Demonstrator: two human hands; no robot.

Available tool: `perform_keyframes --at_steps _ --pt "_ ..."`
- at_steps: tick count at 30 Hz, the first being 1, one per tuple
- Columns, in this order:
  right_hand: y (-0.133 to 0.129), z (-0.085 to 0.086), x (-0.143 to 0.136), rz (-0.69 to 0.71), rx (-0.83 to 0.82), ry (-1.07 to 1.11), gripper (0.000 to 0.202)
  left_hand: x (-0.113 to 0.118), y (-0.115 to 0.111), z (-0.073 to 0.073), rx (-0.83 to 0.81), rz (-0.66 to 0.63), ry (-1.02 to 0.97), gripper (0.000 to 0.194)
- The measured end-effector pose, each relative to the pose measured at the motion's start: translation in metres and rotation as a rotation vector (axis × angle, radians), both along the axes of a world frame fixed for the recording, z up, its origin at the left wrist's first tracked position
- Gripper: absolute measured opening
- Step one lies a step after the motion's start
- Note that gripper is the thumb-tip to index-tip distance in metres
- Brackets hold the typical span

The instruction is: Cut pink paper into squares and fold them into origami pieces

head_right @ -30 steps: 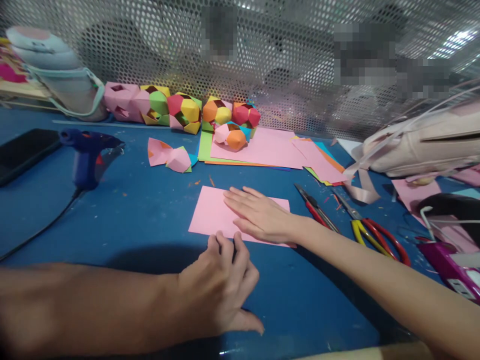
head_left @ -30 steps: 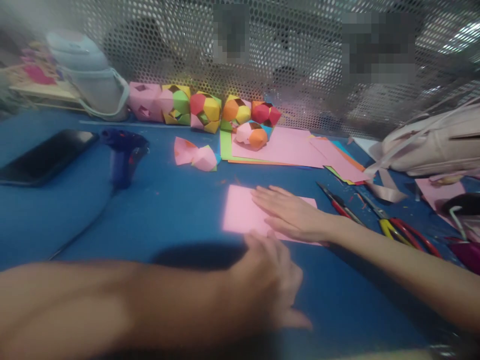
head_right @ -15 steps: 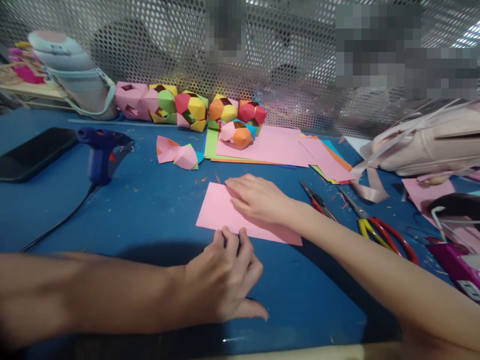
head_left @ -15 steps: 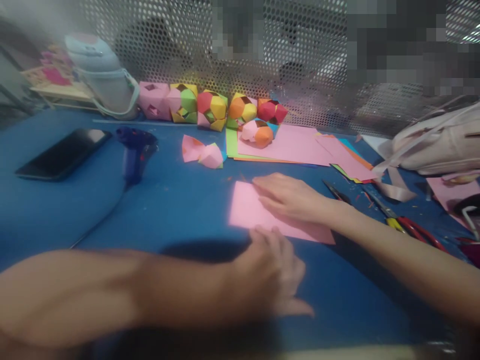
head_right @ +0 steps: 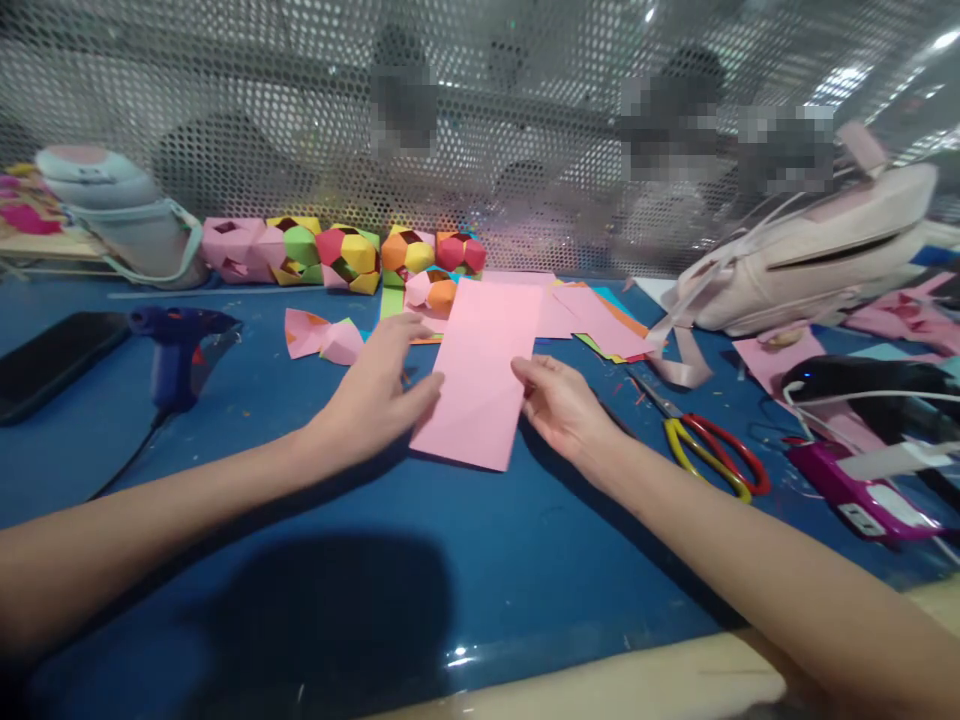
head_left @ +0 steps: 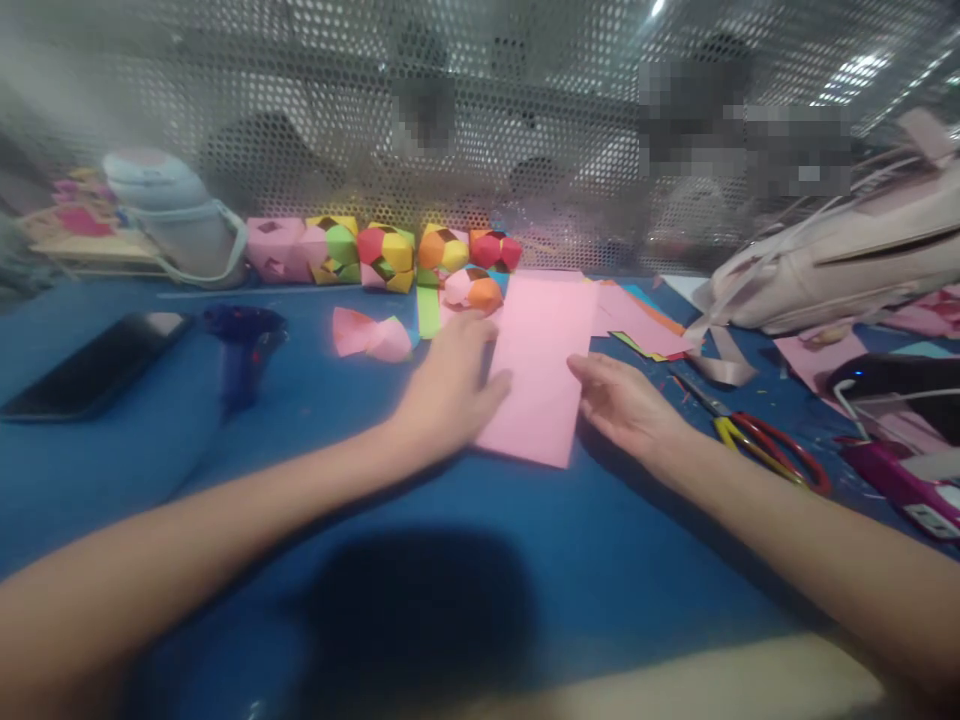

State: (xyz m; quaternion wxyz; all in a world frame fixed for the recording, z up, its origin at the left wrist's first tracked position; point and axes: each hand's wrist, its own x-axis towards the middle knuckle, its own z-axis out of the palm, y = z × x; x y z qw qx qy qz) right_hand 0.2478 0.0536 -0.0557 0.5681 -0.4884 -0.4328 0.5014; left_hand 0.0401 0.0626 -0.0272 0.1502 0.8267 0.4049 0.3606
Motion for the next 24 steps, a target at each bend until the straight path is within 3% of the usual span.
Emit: perform_keyframes --at_steps 3,5,7,12,15,18,22,24 --pt "-0.005 -0.005 -0.011 -0.147 -0.094 0.372 0.023 -0.002 0.016 -0.008 -0.490 0.042 -0.306 0.038" --pt "-0.008 -0.005 -0.017 -0.189 -0.092 0.467 0.021 -0.002 0.018 -0.011 -0.723 -0.008 -0.437 0.037" --pt "-0.010 -0.005 -0.021 -0.192 -0.083 0.500 0.021 -0.002 0.017 -0.011 -0.808 -0.063 -0.485 0.039" --pt "-0.014 -0.003 -0.016 -0.108 -0.131 0.431 0.019 -0.006 0.019 -0.004 -0.830 -0.099 -0.426 0.044" --pt "-0.009 -0.001 -0.001 -0.133 -0.034 0.250 0.022 -0.015 0.031 -0.003 -0.838 -0.155 -0.273 0.042" --pt "0.003 -0.002 0.021 -0.196 0.093 -0.069 0.027 -0.025 0.044 -0.009 -0.839 -0.221 -0.136 0.045" --pt "0.006 -0.010 0.035 -0.313 0.324 -0.646 0.036 -0.033 0.050 -0.018 -0.742 -0.191 -0.026 0.057" --pt "-0.002 -0.013 0.028 -0.206 0.507 -0.978 0.036 -0.033 0.051 -0.019 -0.698 -0.195 0.028 0.060"
